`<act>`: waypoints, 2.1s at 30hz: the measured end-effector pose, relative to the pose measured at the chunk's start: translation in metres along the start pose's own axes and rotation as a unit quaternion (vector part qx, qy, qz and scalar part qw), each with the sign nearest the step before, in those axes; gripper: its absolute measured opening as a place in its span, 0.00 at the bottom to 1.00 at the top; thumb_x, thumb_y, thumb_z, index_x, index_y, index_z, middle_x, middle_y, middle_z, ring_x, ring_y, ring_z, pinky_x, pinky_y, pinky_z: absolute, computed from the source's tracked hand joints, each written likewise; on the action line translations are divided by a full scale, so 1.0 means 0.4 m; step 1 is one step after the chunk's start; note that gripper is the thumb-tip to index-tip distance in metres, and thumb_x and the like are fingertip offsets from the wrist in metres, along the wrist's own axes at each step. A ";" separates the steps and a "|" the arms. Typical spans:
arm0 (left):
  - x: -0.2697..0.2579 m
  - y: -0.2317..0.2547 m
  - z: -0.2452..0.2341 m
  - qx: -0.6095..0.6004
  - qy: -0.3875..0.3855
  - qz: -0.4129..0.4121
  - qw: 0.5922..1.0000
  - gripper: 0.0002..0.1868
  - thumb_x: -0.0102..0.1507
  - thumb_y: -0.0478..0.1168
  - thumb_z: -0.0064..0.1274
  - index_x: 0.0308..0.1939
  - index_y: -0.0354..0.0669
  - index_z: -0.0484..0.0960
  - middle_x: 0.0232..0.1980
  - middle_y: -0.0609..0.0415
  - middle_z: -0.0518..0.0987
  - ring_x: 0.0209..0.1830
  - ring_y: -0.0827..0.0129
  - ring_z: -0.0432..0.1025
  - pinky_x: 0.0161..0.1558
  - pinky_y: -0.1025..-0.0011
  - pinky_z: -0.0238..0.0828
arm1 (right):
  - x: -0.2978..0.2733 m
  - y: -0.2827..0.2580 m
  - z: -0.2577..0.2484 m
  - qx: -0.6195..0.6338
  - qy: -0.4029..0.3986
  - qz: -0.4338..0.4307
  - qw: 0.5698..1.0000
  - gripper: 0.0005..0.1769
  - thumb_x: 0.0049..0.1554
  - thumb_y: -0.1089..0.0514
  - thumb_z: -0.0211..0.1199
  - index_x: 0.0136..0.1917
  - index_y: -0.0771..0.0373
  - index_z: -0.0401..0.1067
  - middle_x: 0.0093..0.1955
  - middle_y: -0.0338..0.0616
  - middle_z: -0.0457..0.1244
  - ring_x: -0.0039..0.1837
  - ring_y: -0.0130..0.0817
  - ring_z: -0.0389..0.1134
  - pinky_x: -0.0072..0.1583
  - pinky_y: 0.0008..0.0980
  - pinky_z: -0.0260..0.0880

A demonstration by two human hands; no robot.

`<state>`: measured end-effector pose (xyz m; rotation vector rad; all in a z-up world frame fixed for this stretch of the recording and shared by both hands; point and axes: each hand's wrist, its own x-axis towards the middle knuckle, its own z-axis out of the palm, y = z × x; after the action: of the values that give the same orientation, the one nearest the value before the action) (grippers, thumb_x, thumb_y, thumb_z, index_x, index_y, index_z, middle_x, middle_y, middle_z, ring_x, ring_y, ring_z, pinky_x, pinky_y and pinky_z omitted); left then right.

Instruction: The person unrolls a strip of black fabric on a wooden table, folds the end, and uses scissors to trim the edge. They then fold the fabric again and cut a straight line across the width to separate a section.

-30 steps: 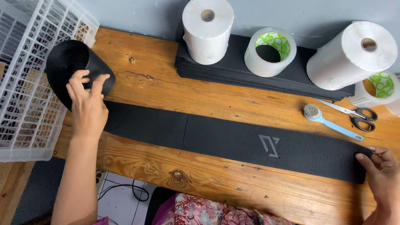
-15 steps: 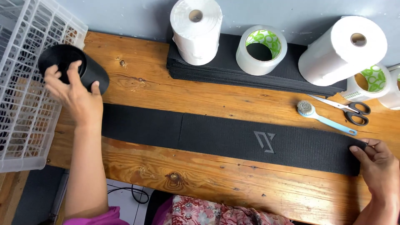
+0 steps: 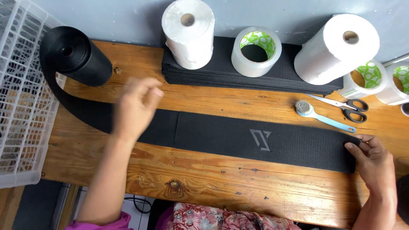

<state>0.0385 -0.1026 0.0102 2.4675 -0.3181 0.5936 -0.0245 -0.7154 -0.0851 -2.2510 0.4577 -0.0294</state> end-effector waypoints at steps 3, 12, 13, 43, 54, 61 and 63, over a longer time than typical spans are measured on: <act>-0.045 0.022 0.060 -0.038 -0.265 -0.087 0.960 0.21 0.66 0.51 0.54 0.60 0.46 0.79 0.55 0.51 0.78 0.53 0.55 0.75 0.53 0.57 0.70 | -0.006 -0.012 0.001 -0.015 0.005 0.006 1.000 0.13 0.65 0.58 0.67 0.62 0.59 0.71 0.56 0.42 0.69 0.56 0.20 0.64 0.59 0.24 0.60; -0.081 0.017 0.066 0.062 -0.358 -0.051 0.930 0.31 0.59 0.42 0.63 0.66 0.47 0.74 0.57 0.53 0.68 0.62 0.57 0.67 0.60 0.52 0.69 | -0.013 -0.038 0.017 0.015 -0.016 0.019 1.000 0.14 0.63 0.59 0.67 0.61 0.57 0.69 0.55 0.41 0.69 0.57 0.21 0.65 0.59 0.23 0.60; -0.080 0.018 0.065 0.060 -0.363 -0.046 0.929 0.31 0.59 0.42 0.63 0.66 0.47 0.74 0.57 0.53 0.68 0.62 0.57 0.67 0.60 0.52 0.69 | -0.020 -0.044 0.019 0.015 -0.012 0.025 0.999 0.14 0.63 0.59 0.67 0.61 0.57 0.69 0.55 0.41 0.69 0.57 0.21 0.65 0.59 0.23 0.60; -0.156 -0.041 0.018 -0.029 -0.393 -0.066 0.917 0.49 0.54 0.40 0.70 0.76 0.51 0.60 0.68 0.47 0.56 0.73 0.56 0.55 0.74 0.57 0.50 | -0.017 -0.022 0.044 0.013 -0.022 -0.006 1.000 0.12 0.67 0.60 0.66 0.62 0.57 0.69 0.55 0.39 0.69 0.54 0.17 0.62 0.57 0.20 0.60; -0.152 -0.045 0.019 -0.053 -0.403 -0.110 0.907 0.47 0.54 0.40 0.70 0.74 0.50 0.63 0.66 0.50 0.56 0.73 0.59 0.54 0.74 0.58 0.48 | -0.019 -0.046 0.047 0.010 -0.027 0.000 1.000 0.13 0.66 0.59 0.66 0.62 0.56 0.70 0.54 0.38 0.69 0.53 0.16 0.61 0.56 0.21 0.58; -0.165 -0.058 0.005 -0.051 -0.388 -0.097 0.915 0.48 0.52 0.39 0.72 0.73 0.51 0.65 0.67 0.50 0.58 0.73 0.58 0.55 0.74 0.58 0.49 | -0.017 -0.047 0.069 0.064 -0.033 0.004 0.997 0.13 0.65 0.61 0.65 0.62 0.56 0.68 0.54 0.38 0.68 0.56 0.18 0.63 0.60 0.19 0.60; -0.165 -0.066 0.001 -0.031 -0.389 -0.110 0.914 0.48 0.50 0.39 0.72 0.73 0.54 0.65 0.68 0.49 0.58 0.72 0.56 0.55 0.73 0.59 0.49 | -0.006 -0.010 0.077 0.137 -0.066 -0.016 0.988 0.13 0.64 0.64 0.64 0.60 0.55 0.68 0.48 0.32 0.64 0.53 0.16 0.61 0.59 0.18 0.62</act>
<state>-0.0099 -0.0756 -0.0344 2.5197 -0.3389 -0.5174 -0.0201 -0.6896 -0.1022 -1.9749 0.3253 0.0368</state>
